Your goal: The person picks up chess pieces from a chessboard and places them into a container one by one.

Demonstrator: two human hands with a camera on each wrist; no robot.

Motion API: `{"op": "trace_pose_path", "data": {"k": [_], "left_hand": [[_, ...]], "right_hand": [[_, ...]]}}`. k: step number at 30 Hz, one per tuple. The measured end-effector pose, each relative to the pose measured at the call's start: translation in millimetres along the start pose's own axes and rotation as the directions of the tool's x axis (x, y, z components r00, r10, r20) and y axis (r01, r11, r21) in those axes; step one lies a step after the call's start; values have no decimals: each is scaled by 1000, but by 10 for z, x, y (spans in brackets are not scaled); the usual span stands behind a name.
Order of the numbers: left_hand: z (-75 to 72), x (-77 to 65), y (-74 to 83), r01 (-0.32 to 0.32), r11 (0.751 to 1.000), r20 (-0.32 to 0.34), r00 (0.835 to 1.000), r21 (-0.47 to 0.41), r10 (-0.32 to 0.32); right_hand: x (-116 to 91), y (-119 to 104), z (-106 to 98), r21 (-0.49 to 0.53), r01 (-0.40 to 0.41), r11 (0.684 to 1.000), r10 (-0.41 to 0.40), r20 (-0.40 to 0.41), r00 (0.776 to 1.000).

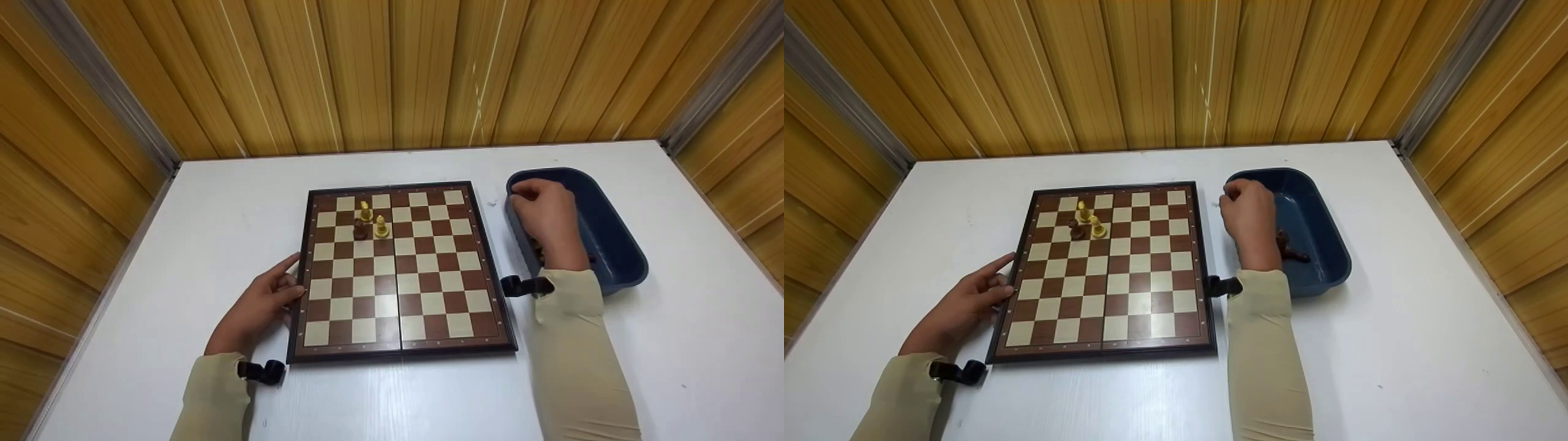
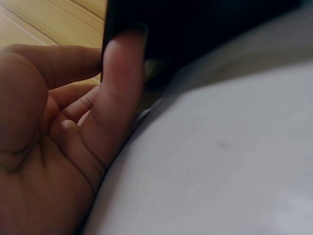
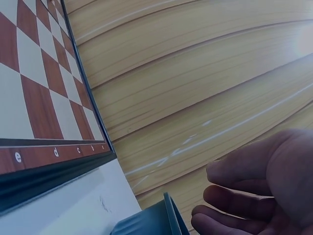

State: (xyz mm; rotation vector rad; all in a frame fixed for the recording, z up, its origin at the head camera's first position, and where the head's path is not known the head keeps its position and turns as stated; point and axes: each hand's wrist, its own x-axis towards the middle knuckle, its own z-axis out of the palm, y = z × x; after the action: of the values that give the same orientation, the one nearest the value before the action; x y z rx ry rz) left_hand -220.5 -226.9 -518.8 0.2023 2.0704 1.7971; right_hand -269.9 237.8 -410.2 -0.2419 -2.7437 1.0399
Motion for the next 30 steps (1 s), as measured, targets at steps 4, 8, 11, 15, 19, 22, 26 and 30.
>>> {"op": "trace_pose_path", "data": {"k": [4, 8, 11, 15, 19, 22, 26, 30], "left_hand": [[-7, 4, 6, -24, 1000, 23, 999, 10, 23], [-12, 10, 5, -35, 999, 32, 999, 21, 34], [-15, 13, 6, -38, 999, 34, 999, 31, 36], [-13, 11, 8, -32, 999, 27, 999, 40, 31], [-4, 6, 4, -20, 999, 13, 1000, 29, 20], [2, 5, 4, -22, 1000, 12, 1000, 22, 22], [8, 4, 8, -12, 1000, 5, 1000, 16, 12], [8, 12, 11, -3, 1000, -5, 1000, 27, 3]], "right_hand": [[-3, -33, 33, -24, 43, 999, -43, -6, 999], [-9, -77, 89, -20, 77, 997, -77, 1, 997], [-11, -109, 139, -18, 94, 995, -94, 5, 996], [-18, -156, 200, -16, 103, 995, -103, 10, 995], [-30, -209, 250, -15, 107, 994, -106, 26, 994], [-39, -241, 284, -21, 118, 993, -117, 37, 992], [-55, -278, 328, -28, 143, 989, -142, 48, 989], [-71, -304, 369, -26, 157, 987, -155, 73, 985]]}}
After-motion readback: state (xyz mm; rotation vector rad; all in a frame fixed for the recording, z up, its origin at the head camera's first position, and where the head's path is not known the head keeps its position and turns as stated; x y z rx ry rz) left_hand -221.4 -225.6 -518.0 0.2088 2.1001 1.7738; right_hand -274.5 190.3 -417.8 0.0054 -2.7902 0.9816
